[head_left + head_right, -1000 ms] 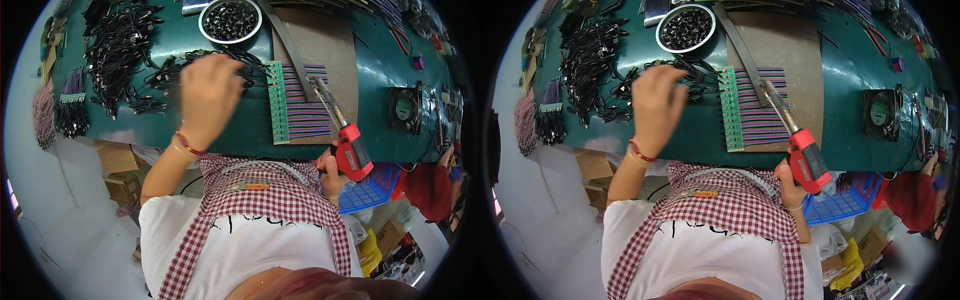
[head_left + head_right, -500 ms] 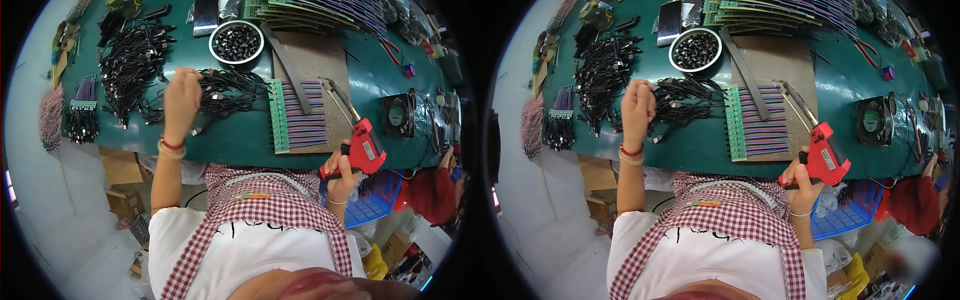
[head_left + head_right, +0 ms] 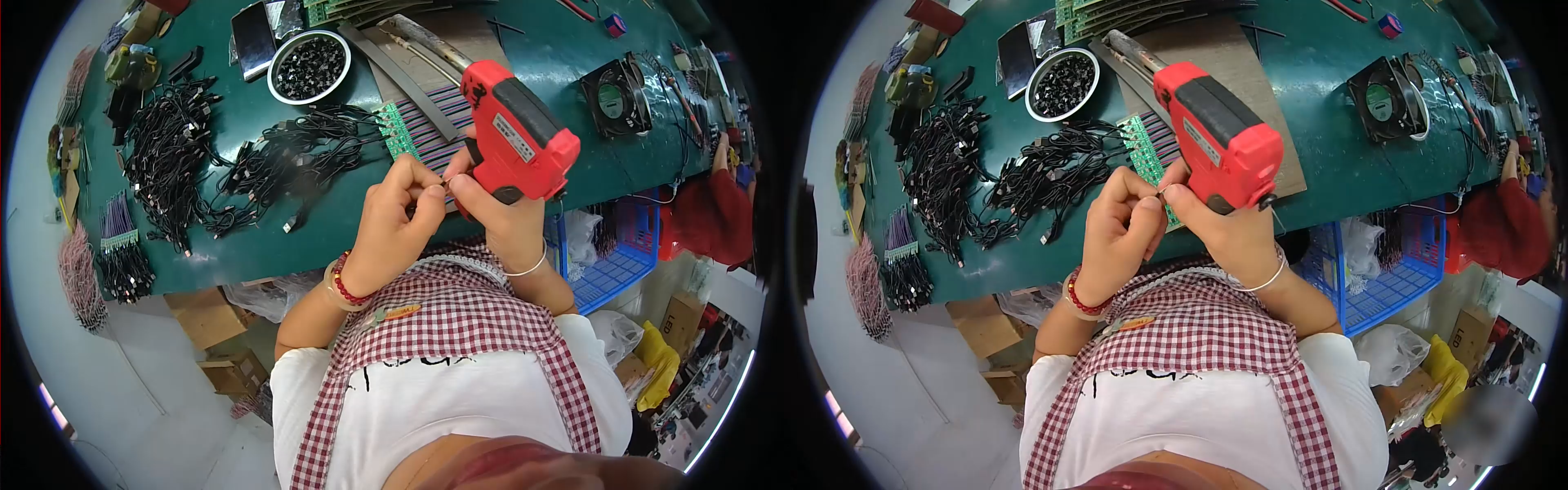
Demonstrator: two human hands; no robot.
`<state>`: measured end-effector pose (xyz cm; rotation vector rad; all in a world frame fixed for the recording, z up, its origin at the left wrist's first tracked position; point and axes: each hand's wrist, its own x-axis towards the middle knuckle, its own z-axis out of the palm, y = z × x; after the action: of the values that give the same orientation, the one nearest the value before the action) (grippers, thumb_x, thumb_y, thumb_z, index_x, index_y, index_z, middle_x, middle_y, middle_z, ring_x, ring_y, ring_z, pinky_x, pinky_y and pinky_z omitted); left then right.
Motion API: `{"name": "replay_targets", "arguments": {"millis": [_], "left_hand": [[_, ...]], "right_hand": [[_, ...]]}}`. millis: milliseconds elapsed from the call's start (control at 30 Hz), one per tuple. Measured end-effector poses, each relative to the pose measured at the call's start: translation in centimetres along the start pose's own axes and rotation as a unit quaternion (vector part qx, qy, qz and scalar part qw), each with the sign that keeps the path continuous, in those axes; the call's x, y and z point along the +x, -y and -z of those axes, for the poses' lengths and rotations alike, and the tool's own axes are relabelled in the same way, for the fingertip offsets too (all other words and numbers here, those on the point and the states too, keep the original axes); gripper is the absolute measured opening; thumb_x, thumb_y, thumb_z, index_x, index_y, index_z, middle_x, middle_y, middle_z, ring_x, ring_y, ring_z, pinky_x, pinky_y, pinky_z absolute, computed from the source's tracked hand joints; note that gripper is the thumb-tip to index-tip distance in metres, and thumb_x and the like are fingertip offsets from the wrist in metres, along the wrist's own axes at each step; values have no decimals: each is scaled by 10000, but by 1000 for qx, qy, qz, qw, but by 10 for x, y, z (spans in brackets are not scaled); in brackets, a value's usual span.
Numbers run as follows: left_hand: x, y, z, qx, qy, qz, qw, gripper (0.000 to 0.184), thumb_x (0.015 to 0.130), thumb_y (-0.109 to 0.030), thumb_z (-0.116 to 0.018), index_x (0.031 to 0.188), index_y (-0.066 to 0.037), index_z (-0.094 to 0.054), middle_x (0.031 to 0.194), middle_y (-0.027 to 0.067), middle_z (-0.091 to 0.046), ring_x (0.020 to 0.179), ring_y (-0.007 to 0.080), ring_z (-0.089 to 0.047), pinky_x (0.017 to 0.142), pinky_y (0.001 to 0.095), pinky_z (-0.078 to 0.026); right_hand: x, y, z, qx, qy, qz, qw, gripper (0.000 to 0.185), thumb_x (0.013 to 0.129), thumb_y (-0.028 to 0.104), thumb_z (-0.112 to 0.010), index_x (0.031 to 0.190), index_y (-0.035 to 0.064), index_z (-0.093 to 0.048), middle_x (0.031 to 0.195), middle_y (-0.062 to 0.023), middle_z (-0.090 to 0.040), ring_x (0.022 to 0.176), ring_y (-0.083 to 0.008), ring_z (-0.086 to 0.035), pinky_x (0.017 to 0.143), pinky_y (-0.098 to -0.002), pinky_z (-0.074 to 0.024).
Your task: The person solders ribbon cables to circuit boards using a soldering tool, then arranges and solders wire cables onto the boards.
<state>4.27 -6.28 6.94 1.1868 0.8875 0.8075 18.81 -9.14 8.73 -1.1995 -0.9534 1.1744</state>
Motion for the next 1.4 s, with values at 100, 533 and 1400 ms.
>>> {"name": "replay_targets", "arguments": {"millis": [100,533,1400], "left_hand": [[2,0,0,41,2,-21,999,86,855,-38,-540,832,8,-470,583,35,-546,509,31,-455,447,216,-340],[4,1,5,269,-13,-237,933,102,704,1,-625,781,-23,-562,709,72,-535,655,224,-526,568,322,-418],[37,37,53,503,-64,-260,822,119,704,-84,-694,784,-74,-607,753,40,-532,720,228,-530,625,337,-429]], "right_hand": [[-2,1,5,-10,9,-23,1000,121,814,35,-612,930,9,-592,839,-12,-595,753,-76,-544,665,-234,-451],[3,-14,10,-73,24,-20,997,204,796,12,-616,994,-12,-573,857,-31,-610,795,-103,-584,713,-252,-470],[-28,-34,46,-37,-76,-76,994,383,837,81,-582,1176,-40,-453,648,-80,-533,547,-141,-508,539,-268,-445]]}}
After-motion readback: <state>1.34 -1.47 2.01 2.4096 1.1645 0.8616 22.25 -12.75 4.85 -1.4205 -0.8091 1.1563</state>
